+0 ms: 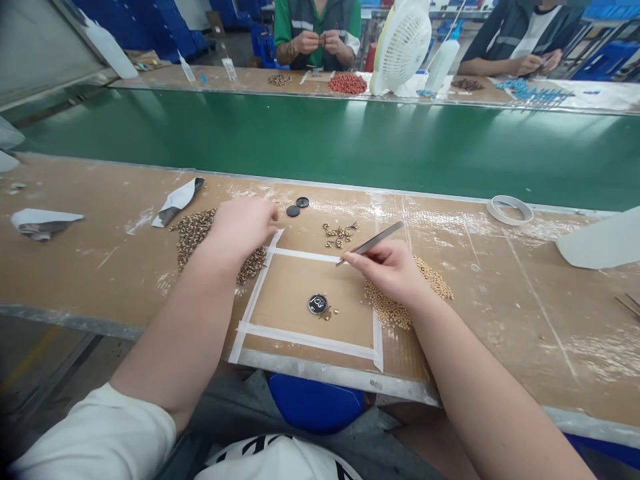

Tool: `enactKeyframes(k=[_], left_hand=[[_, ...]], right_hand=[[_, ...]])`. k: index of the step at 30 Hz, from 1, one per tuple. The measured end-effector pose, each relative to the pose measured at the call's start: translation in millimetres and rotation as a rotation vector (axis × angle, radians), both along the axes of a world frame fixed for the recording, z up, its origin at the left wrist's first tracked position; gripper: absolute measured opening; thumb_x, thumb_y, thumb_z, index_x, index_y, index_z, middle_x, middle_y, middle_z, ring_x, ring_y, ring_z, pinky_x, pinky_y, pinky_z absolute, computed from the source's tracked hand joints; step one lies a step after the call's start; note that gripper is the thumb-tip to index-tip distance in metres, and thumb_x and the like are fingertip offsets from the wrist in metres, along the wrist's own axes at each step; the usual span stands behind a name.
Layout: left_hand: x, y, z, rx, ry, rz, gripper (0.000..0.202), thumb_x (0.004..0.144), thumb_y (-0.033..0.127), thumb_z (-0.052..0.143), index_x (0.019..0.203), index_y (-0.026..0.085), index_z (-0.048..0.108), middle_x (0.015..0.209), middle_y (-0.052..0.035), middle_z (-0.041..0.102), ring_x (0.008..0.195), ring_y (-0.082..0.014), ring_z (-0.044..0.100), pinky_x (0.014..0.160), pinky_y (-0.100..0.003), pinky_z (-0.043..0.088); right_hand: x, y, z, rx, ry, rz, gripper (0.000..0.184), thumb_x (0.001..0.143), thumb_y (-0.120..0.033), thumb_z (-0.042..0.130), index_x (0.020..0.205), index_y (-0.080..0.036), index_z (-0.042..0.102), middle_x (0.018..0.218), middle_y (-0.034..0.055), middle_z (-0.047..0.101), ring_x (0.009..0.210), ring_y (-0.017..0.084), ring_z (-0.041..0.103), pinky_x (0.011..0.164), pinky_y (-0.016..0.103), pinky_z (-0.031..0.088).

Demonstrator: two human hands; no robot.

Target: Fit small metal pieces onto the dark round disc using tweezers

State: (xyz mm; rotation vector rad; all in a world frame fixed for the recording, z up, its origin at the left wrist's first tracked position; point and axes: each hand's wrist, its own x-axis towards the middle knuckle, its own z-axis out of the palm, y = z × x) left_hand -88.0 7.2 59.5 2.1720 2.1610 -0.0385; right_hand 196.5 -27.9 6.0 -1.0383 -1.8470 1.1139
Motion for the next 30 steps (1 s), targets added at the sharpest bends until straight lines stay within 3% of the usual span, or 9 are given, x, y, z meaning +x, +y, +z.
enactKeyframes(k=[2,5,8,17,25,30], left_hand=[[-13.1,-2.0,7.1,-0.106,0.145,0.077,0.023,0.083,0.029,0.074,0.103,0.020,0.079,0.106,-0.0151,0.077,0.102,-0.0321,0.070,0.088,-0.038,0.052],[-21.0,-0.6,6.9,-0.178,0.207,0.115,0.025,0.083,0.030,0.072,0.106,0.021,0.079,0.113,-0.0145,0.077,0.107,-0.0326,0.071,0.090,-0.038,0.053],[-20.5,4.1,1.6,-0.177,0.226,0.125,0.027,0.083,0.028,0.071,0.108,0.022,0.080,0.112,-0.0140,0.077,0.108,-0.0331,0.071,0.090,-0.038,0.054],[-16.4,9.0,-4.1,-0.114,0.171,0.141,0.032,0.077,0.024,0.074,0.108,0.017,0.077,0.106,-0.0155,0.076,0.108,-0.0351,0.069,0.091,-0.039,0.052],[-14.7,15.1,-14.0,-0.049,0.136,0.139,0.035,0.074,0.031,0.077,0.104,0.013,0.077,0.101,-0.0160,0.075,0.103,-0.0339,0.068,0.090,-0.039,0.052],[-12.9,13.0,-13.4,-0.046,0.142,0.095,0.032,0.075,0.032,0.074,0.102,0.016,0.079,0.101,-0.0142,0.076,0.104,-0.0328,0.068,0.091,-0.038,0.052]], right_hand=[[-2.7,-1.4,0.4,-0.013,-0.055,0.169,0.021,0.091,-0.039,0.075,0.089,-0.020,0.083,0.084,0.0053,0.079,0.074,0.018,0.070,0.064,0.029,0.053],[-7.2,-3.6,-1.3,-0.056,-0.131,0.394,0.021,0.095,-0.038,0.072,0.093,-0.020,0.082,0.092,0.0051,0.080,0.084,0.019,0.074,0.076,0.029,0.056],[-11.0,-4.9,-2.0,-0.080,-0.158,0.510,0.020,0.097,-0.036,0.069,0.094,-0.020,0.081,0.094,0.0041,0.080,0.087,0.018,0.074,0.081,0.027,0.056],[-13.0,-5.5,-2.2,-0.041,-0.152,0.539,0.021,0.097,-0.035,0.069,0.092,-0.019,0.081,0.091,0.0049,0.080,0.084,0.017,0.074,0.078,0.025,0.056],[-14.1,-6.8,-0.8,-0.055,-0.172,0.555,0.020,0.097,-0.034,0.069,0.095,-0.019,0.082,0.095,0.0059,0.081,0.086,0.018,0.075,0.079,0.026,0.057],[-9.6,-6.0,-3.0,-0.033,-0.084,0.445,0.017,0.093,-0.035,0.075,0.091,-0.020,0.082,0.089,0.0055,0.080,0.080,0.018,0.073,0.073,0.028,0.056]])
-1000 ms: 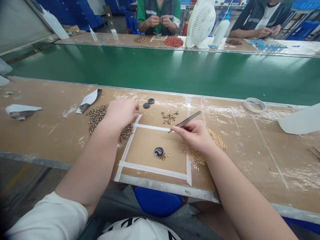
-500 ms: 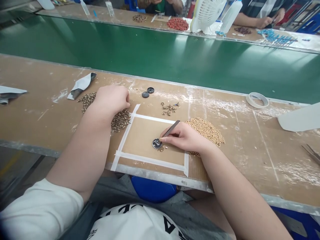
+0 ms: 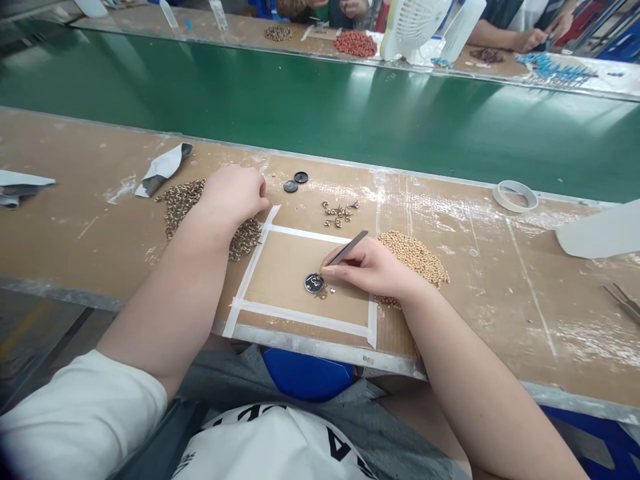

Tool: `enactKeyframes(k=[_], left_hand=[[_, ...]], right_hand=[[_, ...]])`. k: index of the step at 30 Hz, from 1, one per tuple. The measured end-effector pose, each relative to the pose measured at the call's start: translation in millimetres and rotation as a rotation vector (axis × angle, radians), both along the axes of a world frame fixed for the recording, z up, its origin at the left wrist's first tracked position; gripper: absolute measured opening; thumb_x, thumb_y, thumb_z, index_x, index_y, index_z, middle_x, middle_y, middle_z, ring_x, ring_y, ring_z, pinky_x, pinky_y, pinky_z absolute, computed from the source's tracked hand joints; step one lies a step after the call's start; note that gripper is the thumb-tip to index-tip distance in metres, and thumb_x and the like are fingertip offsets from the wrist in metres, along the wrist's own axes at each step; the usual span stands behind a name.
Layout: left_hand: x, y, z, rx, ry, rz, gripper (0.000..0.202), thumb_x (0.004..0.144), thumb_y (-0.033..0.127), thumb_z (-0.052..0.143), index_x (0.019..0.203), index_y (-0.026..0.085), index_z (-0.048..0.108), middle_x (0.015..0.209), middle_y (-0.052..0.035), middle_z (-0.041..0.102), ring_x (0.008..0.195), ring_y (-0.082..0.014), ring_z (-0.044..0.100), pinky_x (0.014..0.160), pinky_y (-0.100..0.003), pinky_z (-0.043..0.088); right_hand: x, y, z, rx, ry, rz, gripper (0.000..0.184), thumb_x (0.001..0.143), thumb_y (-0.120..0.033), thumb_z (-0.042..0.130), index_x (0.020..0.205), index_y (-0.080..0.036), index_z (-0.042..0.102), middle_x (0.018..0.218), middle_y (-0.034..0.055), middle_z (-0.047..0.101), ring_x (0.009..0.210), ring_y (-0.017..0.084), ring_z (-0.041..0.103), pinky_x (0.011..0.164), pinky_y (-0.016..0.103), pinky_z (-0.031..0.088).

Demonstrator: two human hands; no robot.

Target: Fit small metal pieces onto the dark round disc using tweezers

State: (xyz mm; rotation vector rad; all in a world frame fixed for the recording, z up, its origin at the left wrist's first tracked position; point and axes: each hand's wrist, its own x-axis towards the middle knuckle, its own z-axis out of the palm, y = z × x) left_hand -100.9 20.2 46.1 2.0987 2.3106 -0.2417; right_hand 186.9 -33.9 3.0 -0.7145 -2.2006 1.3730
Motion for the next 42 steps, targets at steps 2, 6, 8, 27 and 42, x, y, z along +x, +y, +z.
enactKeyframes(k=[2,6,8,27,42], left_hand=[[-0.6,0.4,-0.9,0.004,0.001,-0.005,0.030,0.074,0.030,0.074,0.100,0.016,0.079,0.099,-0.0147,0.076,0.102,-0.0330,0.069,0.089,-0.038,0.053],[-2.0,3.3,-4.0,0.023,-0.011,-0.022,0.027,0.075,0.029,0.071,0.098,0.016,0.080,0.096,-0.0154,0.076,0.096,-0.0319,0.070,0.085,-0.036,0.054],[-1.9,5.0,-5.5,0.036,-0.013,-0.037,0.028,0.077,0.030,0.070,0.099,0.017,0.080,0.096,-0.0150,0.076,0.097,-0.0312,0.071,0.085,-0.035,0.054],[61.6,-15.1,-30.5,-0.124,-1.057,-0.479,0.014,0.080,0.026,0.069,0.092,0.021,0.075,0.096,-0.0049,0.079,0.086,-0.0178,0.071,0.078,-0.031,0.054],[75.0,-18.5,-45.2,-0.235,-1.121,-0.514,0.018,0.079,0.023,0.073,0.097,0.019,0.073,0.099,-0.0055,0.078,0.092,-0.0190,0.073,0.084,-0.033,0.055]], right_hand=[[3.9,0.7,-2.4,-0.061,0.079,-0.113,0.016,0.092,-0.035,0.076,0.093,-0.020,0.082,0.070,0.0022,0.073,0.060,0.014,0.065,0.057,0.026,0.049],[10.1,4.8,-3.9,-0.232,0.286,-0.294,0.018,0.094,-0.037,0.074,0.094,-0.021,0.080,0.044,-0.0071,0.044,0.035,0.006,0.035,0.039,0.024,0.023],[11.5,8.2,-2.2,-0.299,0.392,-0.360,0.018,0.093,-0.039,0.074,0.092,-0.022,0.079,0.044,-0.0086,0.037,0.033,0.005,0.031,0.038,0.025,0.018],[19.3,23.7,-5.9,-0.260,0.361,-0.591,0.035,0.089,-0.052,0.075,0.076,-0.021,0.065,0.049,-0.0104,0.031,0.034,0.006,0.032,0.037,0.027,0.014],[9.4,17.4,-8.2,0.088,-0.041,-0.579,0.034,0.092,-0.049,0.069,0.086,-0.016,0.076,0.057,-0.0023,0.055,0.053,0.010,0.044,0.050,0.027,0.031]])
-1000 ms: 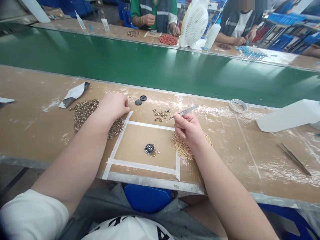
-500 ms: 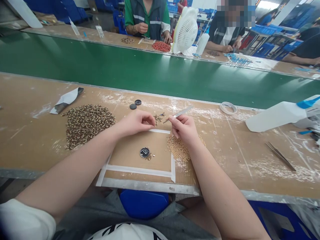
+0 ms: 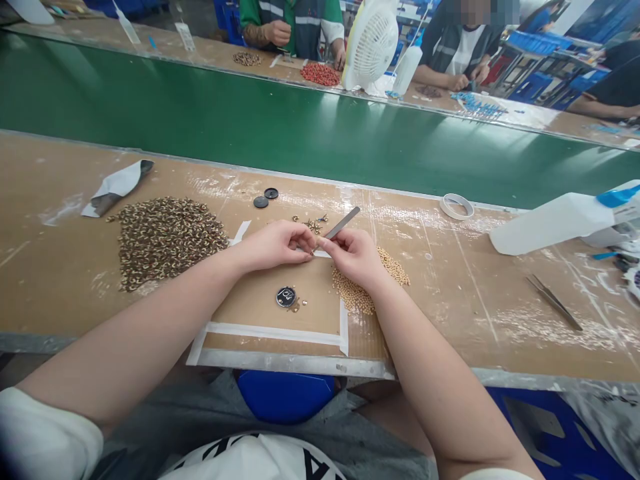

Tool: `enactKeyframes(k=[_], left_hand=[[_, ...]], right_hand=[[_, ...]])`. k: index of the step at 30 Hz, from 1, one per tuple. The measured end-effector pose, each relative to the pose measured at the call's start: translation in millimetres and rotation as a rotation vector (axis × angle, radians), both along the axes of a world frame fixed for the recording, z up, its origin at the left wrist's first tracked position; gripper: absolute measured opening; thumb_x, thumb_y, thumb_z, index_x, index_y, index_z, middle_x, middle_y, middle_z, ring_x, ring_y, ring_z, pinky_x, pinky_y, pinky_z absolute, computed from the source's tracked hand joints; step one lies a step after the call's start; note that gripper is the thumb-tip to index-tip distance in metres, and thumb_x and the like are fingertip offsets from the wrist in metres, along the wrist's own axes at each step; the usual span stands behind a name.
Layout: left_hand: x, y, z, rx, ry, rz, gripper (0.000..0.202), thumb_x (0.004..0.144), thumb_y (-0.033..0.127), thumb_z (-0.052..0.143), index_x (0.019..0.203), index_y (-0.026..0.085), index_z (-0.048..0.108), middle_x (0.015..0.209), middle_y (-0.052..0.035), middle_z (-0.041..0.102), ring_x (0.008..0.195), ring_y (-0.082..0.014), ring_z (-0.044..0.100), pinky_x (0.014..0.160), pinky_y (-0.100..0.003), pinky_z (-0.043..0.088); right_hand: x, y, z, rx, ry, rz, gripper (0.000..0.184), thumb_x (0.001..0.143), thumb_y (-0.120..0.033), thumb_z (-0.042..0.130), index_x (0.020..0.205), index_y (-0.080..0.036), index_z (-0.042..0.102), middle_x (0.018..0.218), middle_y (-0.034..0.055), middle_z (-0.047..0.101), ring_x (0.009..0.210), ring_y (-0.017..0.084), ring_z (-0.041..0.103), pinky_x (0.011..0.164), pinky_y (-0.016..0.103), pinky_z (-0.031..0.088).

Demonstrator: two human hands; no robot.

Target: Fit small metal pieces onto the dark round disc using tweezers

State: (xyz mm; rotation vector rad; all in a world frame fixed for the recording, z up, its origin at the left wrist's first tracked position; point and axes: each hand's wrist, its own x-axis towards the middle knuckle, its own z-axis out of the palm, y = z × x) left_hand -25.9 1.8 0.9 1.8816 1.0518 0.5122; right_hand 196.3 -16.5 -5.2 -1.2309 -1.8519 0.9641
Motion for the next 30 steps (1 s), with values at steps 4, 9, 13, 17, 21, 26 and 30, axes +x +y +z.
enactKeyframes(k=[4,9,13,17,21,26,30], left_hand=[[0.9,0.6,-1.6,-0.039,0.028,0.033,0.027,0.078,0.024,0.075,0.104,0.020,0.068,0.100,-0.0053,0.078,0.089,-0.0189,0.073,0.080,-0.032,0.055],[0.8,2.0,-2.7,-0.023,0.043,0.035,0.029,0.077,0.025,0.075,0.104,0.021,0.065,0.096,-0.0039,0.078,0.085,-0.0188,0.072,0.076,-0.031,0.052],[0.7,2.6,-3.5,-0.031,0.037,0.028,0.028,0.077,0.025,0.074,0.103,0.021,0.064,0.095,-0.0031,0.078,0.084,-0.0185,0.072,0.074,-0.031,0.052],[0.6,2.8,-4.7,-0.027,0.024,0.023,0.027,0.078,0.025,0.073,0.103,0.021,0.064,0.092,-0.0025,0.078,0.082,-0.0183,0.072,0.073,-0.031,0.051],[0.8,2.4,-5.7,-0.032,0.017,0.026,0.027,0.077,0.025,0.073,0.102,0.021,0.065,0.091,-0.0024,0.078,0.081,-0.0180,0.071,0.073,-0.031,0.051],[1.7,2.6,-7.1,-0.035,0.025,0.040,0.027,0.076,0.024,0.074,0.101,0.022,0.065,0.092,-0.0024,0.078,0.080,-0.0178,0.071,0.073,-0.031,0.052],[2.2,3.4,-8.0,-0.024,0.026,0.048,0.027,0.076,0.024,0.075,0.100,0.021,0.064,0.094,-0.0034,0.077,0.083,-0.0181,0.071,0.075,-0.031,0.052]], right_hand=[[-0.4,2.3,-5.2,0.020,-0.034,0.017,0.034,0.091,-0.050,0.070,0.092,-0.017,0.079,0.066,0.0006,0.064,0.058,0.012,0.050,0.055,0.027,0.036],[-0.4,3.3,-7.5,0.050,-0.059,-0.001,0.037,0.092,-0.053,0.069,0.089,-0.017,0.080,0.066,0.0021,0.064,0.061,0.014,0.051,0.055,0.028,0.036],[-1.4,3.0,-6.5,0.039,-0.066,-0.009,0.038,0.092,-0.053,0.070,0.089,-0.017,0.080,0.061,-0.0001,0.059,0.056,0.012,0.046,0.052,0.027,0.034],[-2.3,3.0,-5.5,0.052,-0.072,-0.001,0.039,0.091,-0.055,0.070,0.090,-0.018,0.081,0.066,0.0027,0.065,0.061,0.015,0.052,0.055,0.028,0.038],[-1.4,3.9,-7.1,0.060,-0.070,0.007,0.038,0.091,-0.055,0.070,0.092,-0.019,0.082,0.072,0.0046,0.070,0.069,0.018,0.060,0.060,0.030,0.044],[1.4,5.8,-9.7,0.039,-0.071,0.014,0.034,0.092,-0.051,0.071,0.091,-0.018,0.082,0.076,0.0061,0.072,0.074,0.021,0.065,0.064,0.033,0.048],[2.0,6.1,-8.3,0.028,-0.060,0.028,0.037,0.090,-0.054,0.072,0.090,-0.019,0.082,0.076,0.0070,0.072,0.077,0.022,0.065,0.063,0.033,0.049]])
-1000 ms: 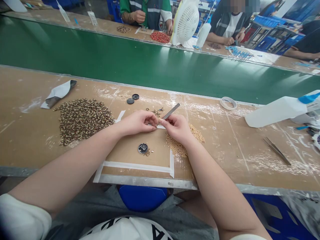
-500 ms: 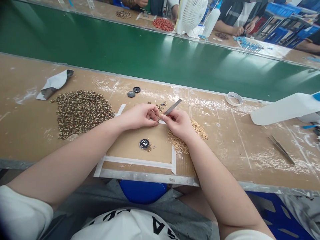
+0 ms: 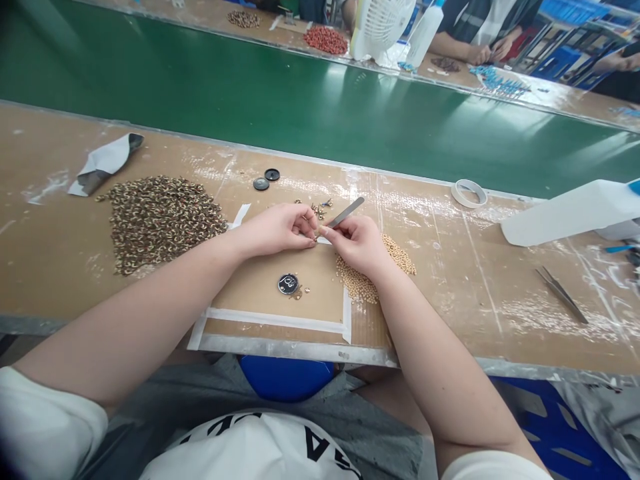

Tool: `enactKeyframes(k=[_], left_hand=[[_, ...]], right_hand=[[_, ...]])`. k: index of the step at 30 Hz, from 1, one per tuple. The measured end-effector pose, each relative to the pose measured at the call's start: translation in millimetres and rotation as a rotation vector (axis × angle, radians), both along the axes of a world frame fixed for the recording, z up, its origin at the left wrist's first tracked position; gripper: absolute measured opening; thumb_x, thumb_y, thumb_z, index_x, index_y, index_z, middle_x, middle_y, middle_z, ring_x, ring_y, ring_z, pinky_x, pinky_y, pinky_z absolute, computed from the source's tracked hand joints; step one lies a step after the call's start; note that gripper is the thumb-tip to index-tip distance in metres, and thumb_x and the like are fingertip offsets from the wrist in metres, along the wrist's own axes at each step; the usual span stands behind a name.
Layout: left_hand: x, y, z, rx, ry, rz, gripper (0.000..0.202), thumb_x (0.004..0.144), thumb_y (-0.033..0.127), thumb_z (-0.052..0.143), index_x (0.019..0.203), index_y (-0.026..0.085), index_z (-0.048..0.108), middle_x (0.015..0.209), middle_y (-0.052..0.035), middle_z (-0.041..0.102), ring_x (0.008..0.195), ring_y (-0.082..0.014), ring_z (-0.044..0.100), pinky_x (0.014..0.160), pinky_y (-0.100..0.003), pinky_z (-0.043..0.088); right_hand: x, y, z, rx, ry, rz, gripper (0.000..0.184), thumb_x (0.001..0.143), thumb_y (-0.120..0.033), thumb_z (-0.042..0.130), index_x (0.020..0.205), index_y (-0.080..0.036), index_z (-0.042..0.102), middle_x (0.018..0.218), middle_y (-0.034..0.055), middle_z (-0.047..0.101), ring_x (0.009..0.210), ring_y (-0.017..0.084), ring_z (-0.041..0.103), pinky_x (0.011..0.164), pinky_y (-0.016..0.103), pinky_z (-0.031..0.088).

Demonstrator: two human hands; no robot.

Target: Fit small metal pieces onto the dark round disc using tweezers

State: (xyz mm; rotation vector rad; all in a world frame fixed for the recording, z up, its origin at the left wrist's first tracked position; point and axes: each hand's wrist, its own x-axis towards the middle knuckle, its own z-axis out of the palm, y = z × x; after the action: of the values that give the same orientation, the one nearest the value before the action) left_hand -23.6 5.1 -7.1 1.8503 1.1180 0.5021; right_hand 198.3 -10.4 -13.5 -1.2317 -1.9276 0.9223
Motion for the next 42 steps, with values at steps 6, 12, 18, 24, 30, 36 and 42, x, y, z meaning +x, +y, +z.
enactKeyframes(k=[6,12,18,24,30,36,42], left_hand=[[0.4,0.0,0.3,-0.001,0.016,0.014,0.027,0.076,0.024,0.076,0.100,0.020,0.064,0.094,-0.0041,0.077,0.084,-0.0181,0.071,0.075,-0.031,0.053],[0.3,0.0,1.2,-0.017,0.014,0.016,0.027,0.077,0.025,0.076,0.101,0.020,0.064,0.094,-0.0042,0.077,0.086,-0.0186,0.072,0.076,-0.031,0.053],[0.5,-2.3,4.8,-0.015,0.043,0.023,0.031,0.079,0.029,0.077,0.105,0.020,0.065,0.100,-0.0047,0.078,0.089,-0.0190,0.072,0.078,-0.032,0.052],[-9.8,5.0,6.8,0.012,-0.013,0.050,0.030,0.079,0.025,0.077,0.107,0.020,0.067,0.097,-0.0054,0.077,0.086,-0.0182,0.072,0.077,-0.031,0.052],[-45.3,21.2,16.1,0.162,0.153,0.297,0.032,0.079,0.023,0.075,0.110,0.021,0.065,0.099,-0.0054,0.077,0.082,-0.0181,0.069,0.071,-0.030,0.049],[-58.6,29.2,10.2,0.189,0.297,0.302,0.031,0.077,0.026,0.077,0.106,0.022,0.067,0.099,-0.0032,0.076,0.081,-0.0179,0.067,0.069,-0.031,0.046],[-55.5,27.9,10.8,0.210,0.281,0.307,0.035,0.077,0.033,0.079,0.109,0.022,0.068,0.099,-0.0039,0.075,0.079,-0.0177,0.065,0.069,-0.031,0.045]], right_hand=[[-0.6,-0.4,1.1,-0.028,0.008,0.007,0.040,0.088,-0.057,0.073,0.088,-0.018,0.082,0.070,0.0063,0.068,0.074,0.023,0.063,0.061,0.034,0.048],[-0.9,0.6,0.6,-0.042,0.023,0.010,0.040,0.088,-0.057,0.074,0.086,-0.018,0.080,0.070,0.0059,0.068,0.074,0.022,0.062,0.062,0.033,0.046],[-2.8,-2.4,5.2,-0.097,0.052,-0.021,0.042,0.088,-0.059,0.072,0.091,-0.018,0.079,0.061,0.0012,0.060,0.062,0.016,0.053,0.054,0.029,0.037],[8.4,2.2,12.7,-0.019,0.031,-0.106,0.035,0.093,-0.049,0.068,0.091,-0.016,0.077,0.066,0.0014,0.059,0.060,0.013,0.049,0.056,0.030,0.034],[31.7,7.1,21.7,-0.042,-0.262,-0.020,0.025,0.095,-0.041,0.065,0.090,-0.018,0.075,0.066,-0.0006,0.053,0.060,0.013,0.047,0.057,0.032,0.034],[35.6,2.0,29.6,-0.060,-0.369,0.015,0.021,0.095,-0.036,0.063,0.089,-0.019,0.073,0.065,-0.0013,0.051,0.059,0.013,0.044,0.058,0.033,0.032],[35.3,3.4,28.4,-0.058,-0.379,-0.035,0.023,0.095,-0.038,0.062,0.088,-0.019,0.072,0.063,-0.0011,0.052,0.059,0.014,0.046,0.058,0.033,0.032]])
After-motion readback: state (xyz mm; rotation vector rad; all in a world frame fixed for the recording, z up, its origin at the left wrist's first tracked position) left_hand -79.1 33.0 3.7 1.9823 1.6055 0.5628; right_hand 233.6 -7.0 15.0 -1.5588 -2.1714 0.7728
